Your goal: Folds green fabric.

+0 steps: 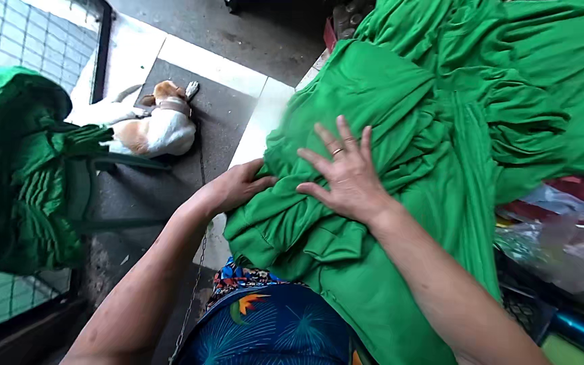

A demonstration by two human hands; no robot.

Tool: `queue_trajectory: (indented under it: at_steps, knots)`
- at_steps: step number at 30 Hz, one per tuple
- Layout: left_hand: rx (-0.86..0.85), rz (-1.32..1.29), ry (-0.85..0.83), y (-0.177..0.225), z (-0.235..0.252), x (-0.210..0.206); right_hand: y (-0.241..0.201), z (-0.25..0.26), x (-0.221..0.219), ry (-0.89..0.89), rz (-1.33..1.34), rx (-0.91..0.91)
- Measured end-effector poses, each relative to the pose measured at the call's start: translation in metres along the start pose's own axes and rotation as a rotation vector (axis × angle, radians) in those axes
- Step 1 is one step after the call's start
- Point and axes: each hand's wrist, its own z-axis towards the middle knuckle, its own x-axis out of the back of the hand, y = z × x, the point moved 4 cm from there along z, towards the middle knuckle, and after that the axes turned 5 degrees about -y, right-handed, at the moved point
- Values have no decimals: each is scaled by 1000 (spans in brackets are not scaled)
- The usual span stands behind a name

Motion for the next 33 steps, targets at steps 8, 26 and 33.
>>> queue_trajectory:
  at_steps: [8, 26, 33]
  knots:
    - [-350, 377, 407, 25, -31, 16, -7, -2, 1, 9, -3, -81]
    - [-1037, 301, 114, 127, -45, -158, 57, -278, 33, 271, 969, -1170]
    - [-1003, 703, 169, 136, -28, -216, 26, -293, 50, 508, 1427, -1123]
